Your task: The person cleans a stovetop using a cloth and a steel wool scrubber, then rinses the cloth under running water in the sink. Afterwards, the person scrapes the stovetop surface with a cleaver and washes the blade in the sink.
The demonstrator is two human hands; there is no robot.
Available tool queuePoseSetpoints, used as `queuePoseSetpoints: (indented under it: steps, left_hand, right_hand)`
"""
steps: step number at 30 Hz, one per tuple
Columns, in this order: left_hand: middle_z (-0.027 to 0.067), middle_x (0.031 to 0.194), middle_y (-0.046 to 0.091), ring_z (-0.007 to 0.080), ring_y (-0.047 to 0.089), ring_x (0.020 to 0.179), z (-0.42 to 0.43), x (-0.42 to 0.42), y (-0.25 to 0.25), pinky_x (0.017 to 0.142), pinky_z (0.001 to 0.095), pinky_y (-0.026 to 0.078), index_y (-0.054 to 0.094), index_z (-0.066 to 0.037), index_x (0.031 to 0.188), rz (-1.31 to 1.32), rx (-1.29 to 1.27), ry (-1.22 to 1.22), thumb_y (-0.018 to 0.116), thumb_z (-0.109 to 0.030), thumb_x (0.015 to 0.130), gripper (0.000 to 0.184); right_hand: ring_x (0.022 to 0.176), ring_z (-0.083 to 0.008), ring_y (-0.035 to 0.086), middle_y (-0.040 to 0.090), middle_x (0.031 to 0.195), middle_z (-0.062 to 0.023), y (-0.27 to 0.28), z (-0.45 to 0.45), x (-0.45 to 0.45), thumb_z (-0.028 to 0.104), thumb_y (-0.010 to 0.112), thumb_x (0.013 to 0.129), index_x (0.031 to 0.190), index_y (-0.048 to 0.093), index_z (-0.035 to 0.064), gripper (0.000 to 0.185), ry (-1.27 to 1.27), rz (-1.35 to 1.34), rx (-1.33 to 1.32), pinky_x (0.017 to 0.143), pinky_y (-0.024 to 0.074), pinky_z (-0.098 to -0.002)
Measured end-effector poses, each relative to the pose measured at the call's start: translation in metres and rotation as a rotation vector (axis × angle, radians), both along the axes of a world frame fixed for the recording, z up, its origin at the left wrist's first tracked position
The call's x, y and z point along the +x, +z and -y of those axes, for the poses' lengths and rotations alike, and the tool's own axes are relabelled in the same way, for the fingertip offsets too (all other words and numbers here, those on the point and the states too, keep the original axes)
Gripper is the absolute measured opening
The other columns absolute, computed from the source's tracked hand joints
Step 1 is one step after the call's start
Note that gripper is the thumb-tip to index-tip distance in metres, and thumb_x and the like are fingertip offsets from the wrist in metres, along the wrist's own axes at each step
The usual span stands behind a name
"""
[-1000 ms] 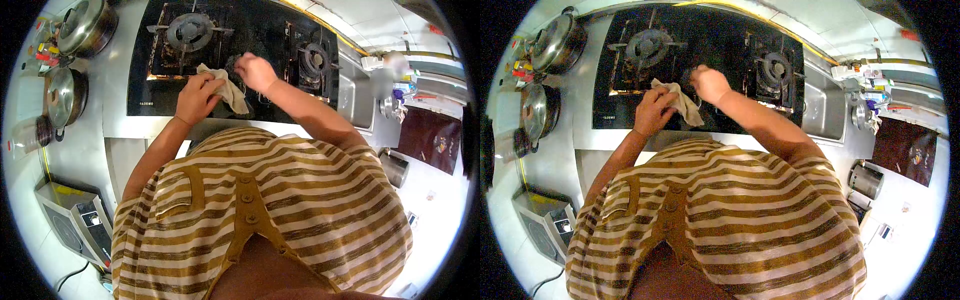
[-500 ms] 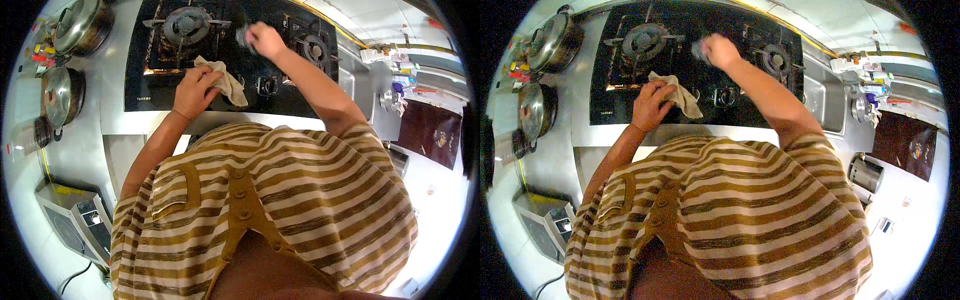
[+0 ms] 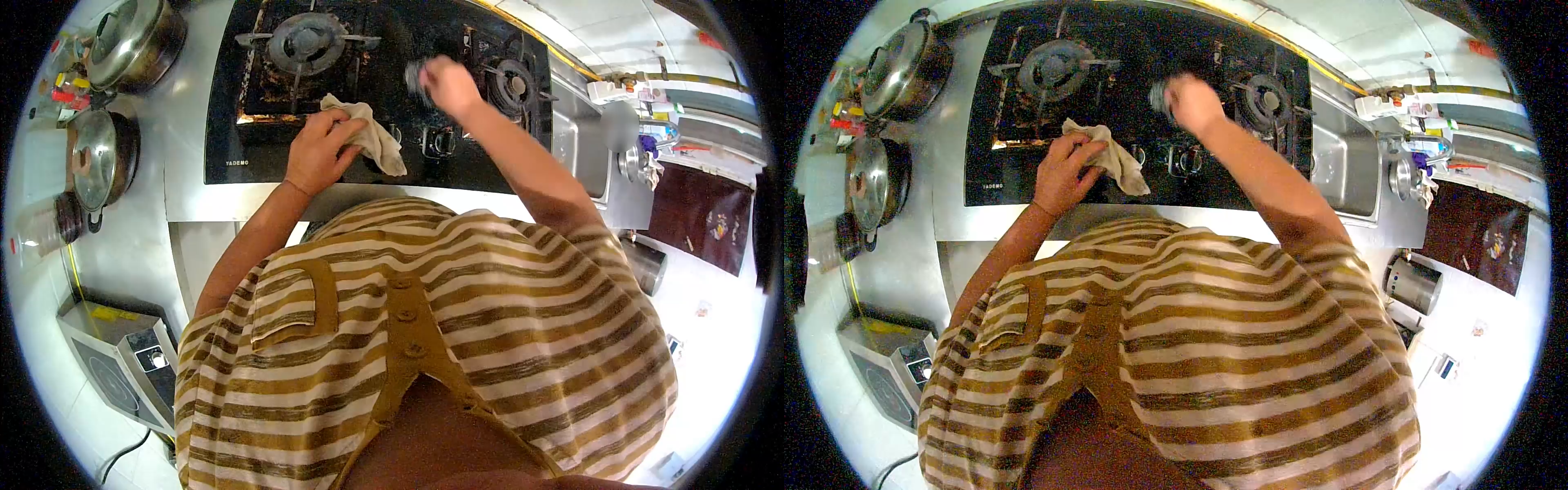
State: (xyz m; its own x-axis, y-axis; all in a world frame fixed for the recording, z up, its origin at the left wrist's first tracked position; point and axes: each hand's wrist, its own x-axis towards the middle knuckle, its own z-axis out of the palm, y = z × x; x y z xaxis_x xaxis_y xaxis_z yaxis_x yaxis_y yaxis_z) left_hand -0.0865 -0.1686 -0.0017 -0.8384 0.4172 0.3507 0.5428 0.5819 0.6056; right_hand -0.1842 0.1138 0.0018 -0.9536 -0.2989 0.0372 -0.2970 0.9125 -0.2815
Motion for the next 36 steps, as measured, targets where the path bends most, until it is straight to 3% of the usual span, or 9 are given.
queuePoseSetpoints:
  steps: [2, 4, 9, 13, 19, 27, 31, 33, 36]
  left_hand:
    - [0.0074, 0.109, 0.055, 0.0294, 0.054, 0.101, 0.001, -0.002, -0.005, 0.083, 0.0384, 0.049, 0.06, -0.02, 0.114, 0.011, -0.002, -0.002, 0.074, -0.015, 0.071, 0.045]
    - [0.0077, 0.111, 0.055, 0.0299, 0.054, 0.104, 0.0, 0.001, -0.007, 0.085, 0.0382, 0.049, 0.06, -0.02, 0.115, 0.027, -0.009, -0.015, 0.074, -0.015, 0.07, 0.047]
    - [0.0064, 0.109, 0.056, 0.0286, 0.054, 0.102, 0.0, -0.002, -0.001, 0.083, 0.0374, 0.049, 0.062, -0.02, 0.112, 0.031, -0.017, -0.001, 0.074, -0.014, 0.07, 0.045]
    - [0.0071, 0.108, 0.055, 0.0301, 0.054, 0.1, -0.003, -0.003, -0.001, 0.08, 0.0392, 0.049, 0.061, -0.02, 0.113, 0.043, -0.009, -0.012, 0.074, -0.013, 0.072, 0.043]
    - [0.0073, 0.108, 0.055, 0.0303, 0.053, 0.1, -0.004, -0.003, -0.002, 0.08, 0.04, 0.049, 0.061, -0.02, 0.113, 0.022, -0.007, -0.018, 0.073, -0.012, 0.073, 0.042]
    - [0.007, 0.107, 0.055, 0.03, 0.054, 0.097, -0.003, -0.001, 0.0, 0.077, 0.0386, 0.049, 0.061, -0.018, 0.113, 0.02, 0.012, -0.018, 0.073, -0.012, 0.072, 0.043]
    - [0.0071, 0.106, 0.055, 0.0296, 0.054, 0.096, -0.002, -0.003, 0.001, 0.076, 0.038, 0.049, 0.061, -0.018, 0.112, -0.004, 0.001, -0.025, 0.073, -0.012, 0.071, 0.043]
    - [0.0071, 0.106, 0.055, 0.0296, 0.054, 0.095, -0.002, -0.004, 0.0, 0.076, 0.038, 0.049, 0.061, -0.018, 0.112, 0.006, -0.007, -0.021, 0.073, -0.012, 0.071, 0.043]
    - [0.0074, 0.105, 0.055, 0.03, 0.054, 0.095, -0.003, -0.003, 0.0, 0.076, 0.0383, 0.049, 0.061, -0.018, 0.111, 0.033, -0.011, -0.01, 0.073, -0.012, 0.071, 0.043]
  right_hand:
    - [0.079, -0.0378, 0.062, 0.06, 0.087, -0.0167, 0.013, -0.003, 0.048, 0.004, 0.058, 0.077, 0.079, 0.062, 0.0088, 0.007, 0.068, 0.155, -0.126, 0.072, 0.0509, -0.046]
    - [0.08, -0.0366, 0.062, 0.059, 0.087, -0.0151, 0.015, 0.0, 0.055, 0.004, 0.059, 0.075, 0.08, 0.062, 0.009, 0.007, 0.087, 0.149, -0.105, 0.071, 0.0506, -0.045]
    - [0.082, -0.0383, 0.061, 0.061, 0.089, -0.017, -0.009, 0.044, -0.028, 0.011, 0.058, 0.076, 0.082, 0.06, 0.0076, 0.007, 0.118, -0.075, -0.034, 0.072, 0.0502, -0.0459]
    - [0.081, -0.0389, 0.06, 0.06, 0.087, -0.0178, 0.0, 0.043, -0.029, 0.011, 0.058, 0.082, 0.081, 0.059, 0.0049, 0.006, 0.073, -0.123, -0.066, 0.071, 0.0502, -0.0468]
    - [0.083, -0.0352, 0.064, 0.062, 0.091, -0.0189, 0.029, -0.012, 0.068, 0.005, 0.055, 0.073, 0.086, 0.06, 0.0042, 0.014, 0.023, 0.164, 0.219, 0.072, 0.0532, -0.043]
    - [0.086, -0.0367, 0.065, 0.063, 0.097, -0.0209, 0.01, -0.008, -0.016, 0.007, 0.056, 0.077, 0.094, 0.06, 0.0007, 0.018, -0.132, 0.05, 0.425, 0.074, 0.0543, -0.0432]
    - [0.086, -0.0349, 0.066, 0.065, 0.098, -0.0217, 0.016, -0.005, 0.009, 0.009, 0.056, 0.078, 0.092, 0.065, 0.0005, 0.019, -0.192, 0.025, 0.399, 0.073, 0.0555, -0.0413]
    - [0.086, -0.0349, 0.066, 0.065, 0.097, -0.0212, 0.034, -0.002, 0.038, 0.007, 0.056, 0.077, 0.094, 0.063, -0.0007, 0.02, -0.1, 0.281, 0.426, 0.073, 0.0557, -0.0414]
    - [0.088, -0.0349, 0.066, 0.064, 0.098, -0.0227, 0.036, 0.002, 0.043, 0.007, 0.056, 0.078, 0.089, 0.064, -0.0007, 0.016, -0.119, 0.252, 0.412, 0.074, 0.0558, -0.0414]
